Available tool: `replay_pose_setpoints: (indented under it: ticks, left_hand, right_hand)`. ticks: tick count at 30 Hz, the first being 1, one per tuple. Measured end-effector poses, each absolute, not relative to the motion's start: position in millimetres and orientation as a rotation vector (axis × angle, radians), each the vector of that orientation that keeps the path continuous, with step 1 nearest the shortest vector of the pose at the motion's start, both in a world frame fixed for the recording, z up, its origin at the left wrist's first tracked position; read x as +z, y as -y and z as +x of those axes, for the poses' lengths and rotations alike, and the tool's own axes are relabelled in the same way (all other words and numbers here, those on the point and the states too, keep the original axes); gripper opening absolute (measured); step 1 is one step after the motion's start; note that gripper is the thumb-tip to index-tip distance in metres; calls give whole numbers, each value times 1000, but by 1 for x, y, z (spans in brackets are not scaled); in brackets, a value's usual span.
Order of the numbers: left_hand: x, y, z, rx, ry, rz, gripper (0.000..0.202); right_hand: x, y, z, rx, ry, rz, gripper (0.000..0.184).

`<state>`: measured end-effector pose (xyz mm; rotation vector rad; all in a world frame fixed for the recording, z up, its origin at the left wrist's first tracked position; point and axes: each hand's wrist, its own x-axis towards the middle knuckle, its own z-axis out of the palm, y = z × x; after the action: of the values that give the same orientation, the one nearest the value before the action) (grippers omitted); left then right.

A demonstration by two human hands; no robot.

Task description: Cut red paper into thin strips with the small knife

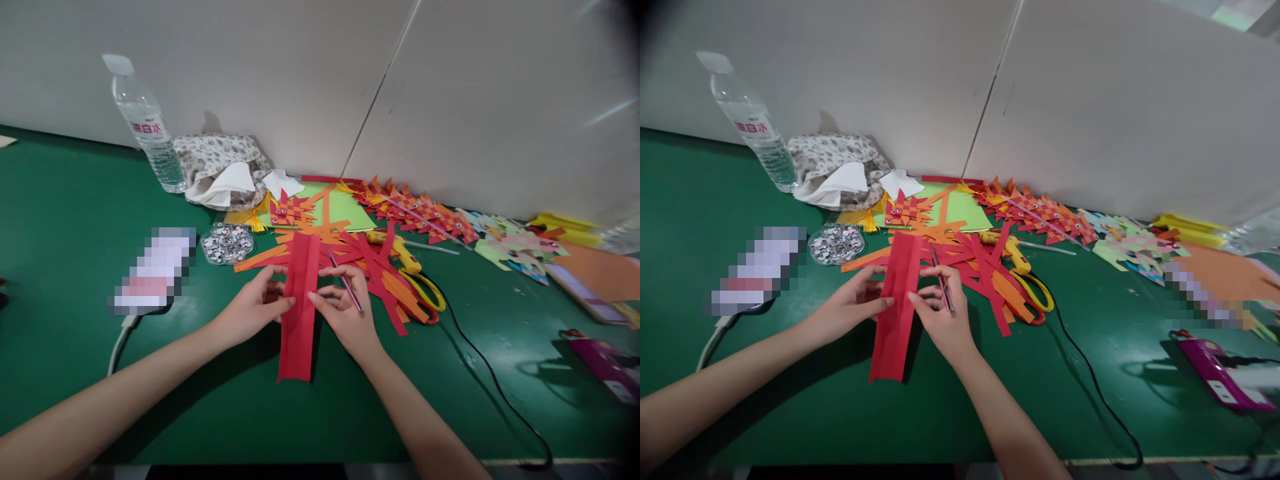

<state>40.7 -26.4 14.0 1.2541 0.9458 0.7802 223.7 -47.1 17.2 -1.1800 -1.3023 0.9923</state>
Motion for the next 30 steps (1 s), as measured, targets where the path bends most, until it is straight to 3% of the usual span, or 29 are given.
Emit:
replay_pose_setpoints:
  ticks: [8,13,19,26,30]
  left_hand:
    - [24,12,30,900,-1059,1200,47]
    - [23,3,21,924,-1084,1229,59]
    - [19,2,14,792,-1116,1750,19]
    - [15,-1,4,721,-1252,2134,30]
    - [21,0,2,565,-1290,2359,24]
  right_hand:
    - [15,54,221,1158,1533,-1180,33]
    - [13,48,232,908,1524,-1254,30]
    - [12,44,248,497,1814,-1246,25]
    - [23,41,257,65,1875,-1329,19]
    - [34,42,260,18,1687,-1303,13]
